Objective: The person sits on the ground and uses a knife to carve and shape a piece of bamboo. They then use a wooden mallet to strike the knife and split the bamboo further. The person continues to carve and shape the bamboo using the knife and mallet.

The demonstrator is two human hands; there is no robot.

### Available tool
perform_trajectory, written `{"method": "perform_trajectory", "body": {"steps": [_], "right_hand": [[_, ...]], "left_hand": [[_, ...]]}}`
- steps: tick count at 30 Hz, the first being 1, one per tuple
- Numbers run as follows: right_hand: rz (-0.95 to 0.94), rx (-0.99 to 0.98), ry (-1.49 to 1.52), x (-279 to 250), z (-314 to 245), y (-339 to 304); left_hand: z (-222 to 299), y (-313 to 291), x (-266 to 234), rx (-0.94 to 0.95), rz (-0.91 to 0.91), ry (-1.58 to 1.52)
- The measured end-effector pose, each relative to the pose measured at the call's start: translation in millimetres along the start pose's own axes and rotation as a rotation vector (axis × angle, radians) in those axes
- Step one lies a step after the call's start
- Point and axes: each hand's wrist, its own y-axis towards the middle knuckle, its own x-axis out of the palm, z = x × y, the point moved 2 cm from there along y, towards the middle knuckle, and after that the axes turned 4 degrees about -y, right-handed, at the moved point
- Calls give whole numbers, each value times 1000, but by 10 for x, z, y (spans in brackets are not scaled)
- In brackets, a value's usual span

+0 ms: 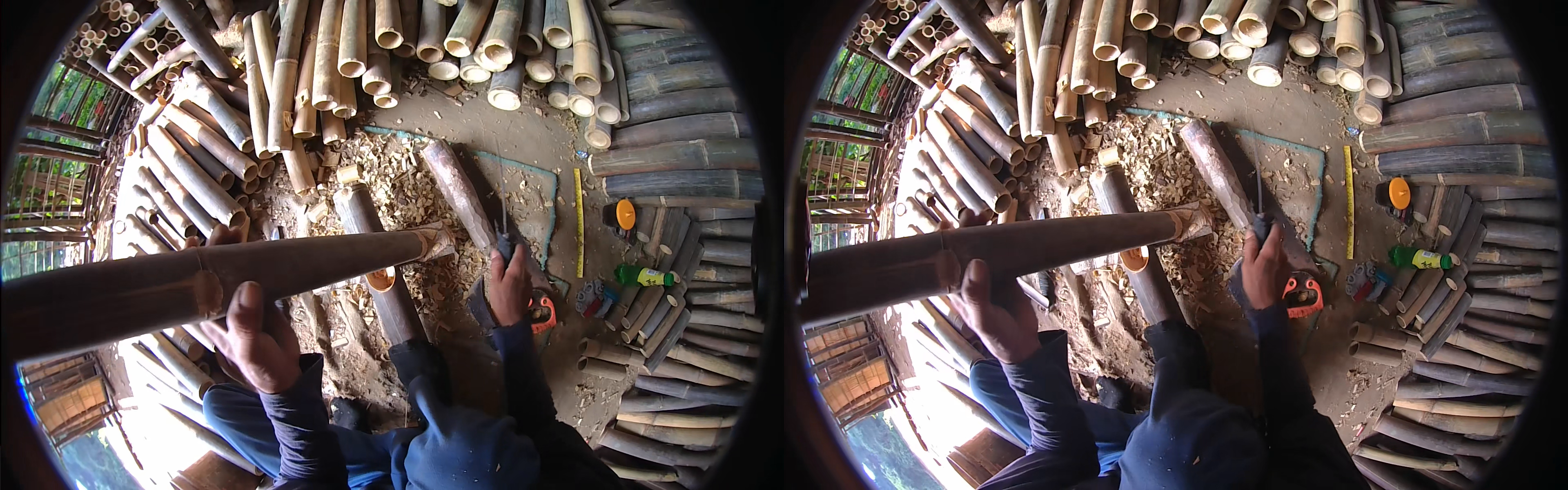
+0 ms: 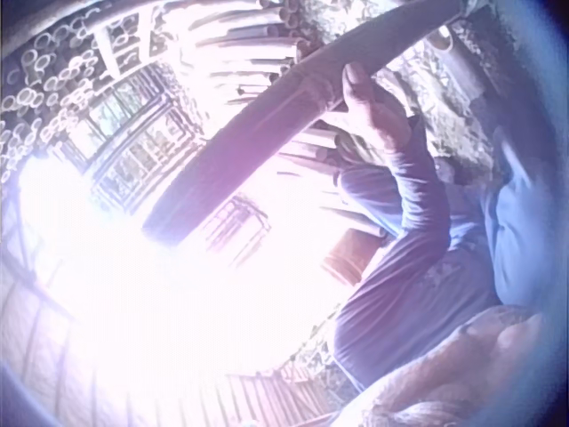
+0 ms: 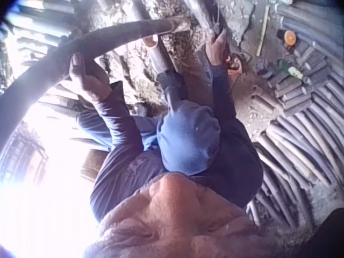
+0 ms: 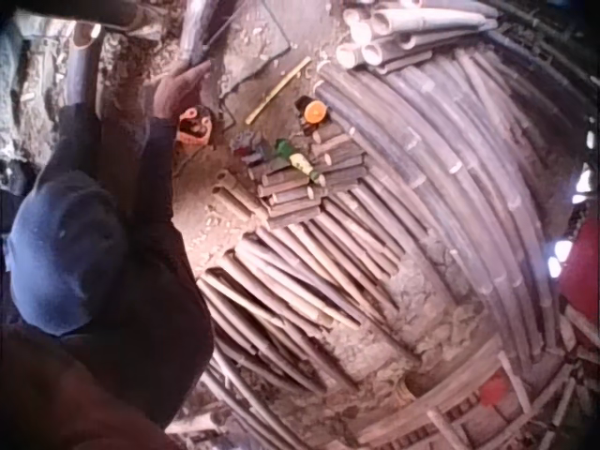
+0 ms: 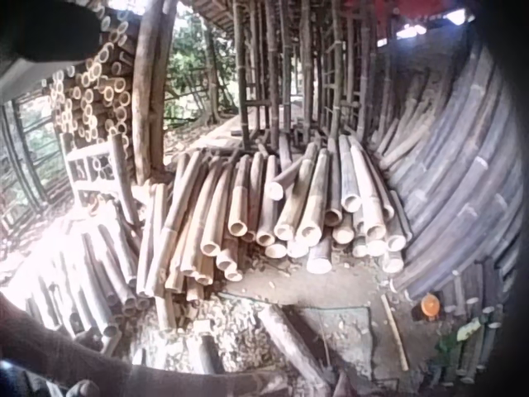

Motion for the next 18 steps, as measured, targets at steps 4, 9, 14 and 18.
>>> {"method": "perform_trajectory", "body": {"steps": [4,9,14,18], "right_hand": [[-107,136,-115,6,659,290],[-44,11,75,-204,589,-52],[-470,41,176,-37,-58,-452],[-491,-54,173,-98,-388,-497]], "left_hand": [[-312,-16,-269,-167,26,57],[-405,-55,-378,-35,108,254],[-255,67,-343,-79,-16,75],[-169,-44,-274,-61,-95,47]]}}
